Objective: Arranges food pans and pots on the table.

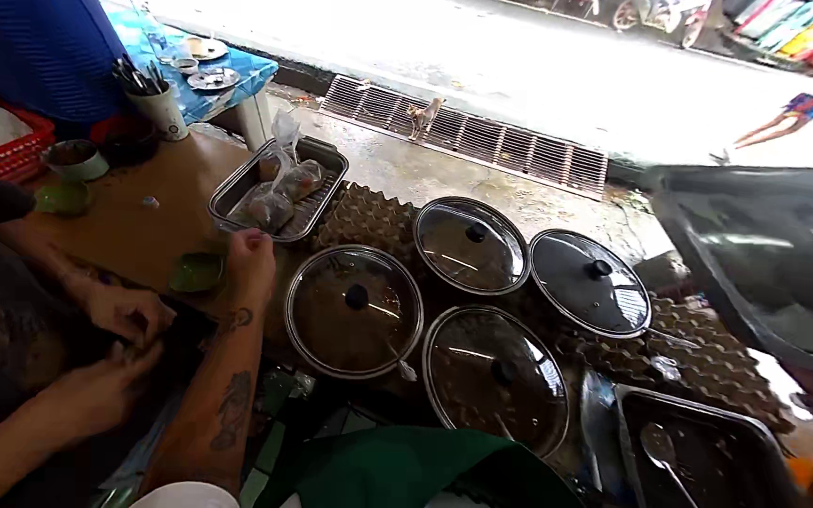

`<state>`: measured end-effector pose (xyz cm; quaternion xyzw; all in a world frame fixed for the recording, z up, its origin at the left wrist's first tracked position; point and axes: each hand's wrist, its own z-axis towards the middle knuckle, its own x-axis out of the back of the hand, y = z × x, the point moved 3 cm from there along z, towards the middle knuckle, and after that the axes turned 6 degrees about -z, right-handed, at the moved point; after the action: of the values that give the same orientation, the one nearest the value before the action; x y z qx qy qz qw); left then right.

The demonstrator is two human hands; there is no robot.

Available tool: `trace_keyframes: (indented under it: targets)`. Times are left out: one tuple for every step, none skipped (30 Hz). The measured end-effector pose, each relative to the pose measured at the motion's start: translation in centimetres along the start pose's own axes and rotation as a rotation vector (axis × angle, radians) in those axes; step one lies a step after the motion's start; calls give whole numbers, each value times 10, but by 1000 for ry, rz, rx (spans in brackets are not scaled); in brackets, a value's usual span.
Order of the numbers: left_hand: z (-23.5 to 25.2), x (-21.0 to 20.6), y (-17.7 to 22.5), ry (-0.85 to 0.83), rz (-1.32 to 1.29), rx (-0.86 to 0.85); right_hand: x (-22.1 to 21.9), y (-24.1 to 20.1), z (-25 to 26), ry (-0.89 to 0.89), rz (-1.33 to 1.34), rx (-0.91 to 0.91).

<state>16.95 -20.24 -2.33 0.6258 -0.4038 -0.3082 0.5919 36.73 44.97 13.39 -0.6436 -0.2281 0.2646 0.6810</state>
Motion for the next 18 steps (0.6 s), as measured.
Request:
trace_keyframes:
  targets:
    - [8, -7, 5, -102, 11, 14, -25, -2, -16, 15, 45, -9]
    - [13, -16, 10, -221, 8, 47, -55, -4, -34, 47, 97, -30]
    - [15, -27, 15, -344, 1, 84, -89, -7, -58, 62, 125, -65]
    - [14, -38, 20, -477, -12, 123, -125, -9, -83, 90, 140, -97]
    - [10, -50, 25, -608, -41, 154, -159, -9, -105, 106, 147, -132]
    - [7, -64, 31, -717, -79, 166, -190, -7, -122, 102, 156, -158]
    - [5, -77, 39, -803, -137, 182, -219, -2, -136, 81, 155, -184]
    - [3, -89, 48, -876, -195, 211, -246, 6, -147, 60, 166, -209]
    - [1, -98, 58, -927, -239, 252, -271, 15, -158, 32, 174, -231]
    - [1, -104, 68, -968, -277, 299, -296, 25, -168, 19, 178, -251]
    - [3, -109, 77, -994, -300, 336, -320, 35, -178, 9, 182, -262]
    - [8, -113, 83, -1007, -320, 362, -343, 44, -188, -19, 187, -267]
    - [15, -117, 87, -1007, -345, 376, -363, 53, -198, -57, 207, -269]
    - [24, -120, 88, -993, -377, 377, -381, 62, -207, -110, 210, -268]
    - [33, -120, 90, -963, -419, 361, -398, 70, -216, -172, 205, -268]
    - [43, -117, 92, -924, -469, 314, -414, 76, -224, -221, 202, -270]
    - [50, -111, 95, -846, -504, 263, -430, 83, -231, -247, 218, -270]
    - [58, -105, 96, -765, -500, 241, -446, 89, -235, -240, 250, -266]
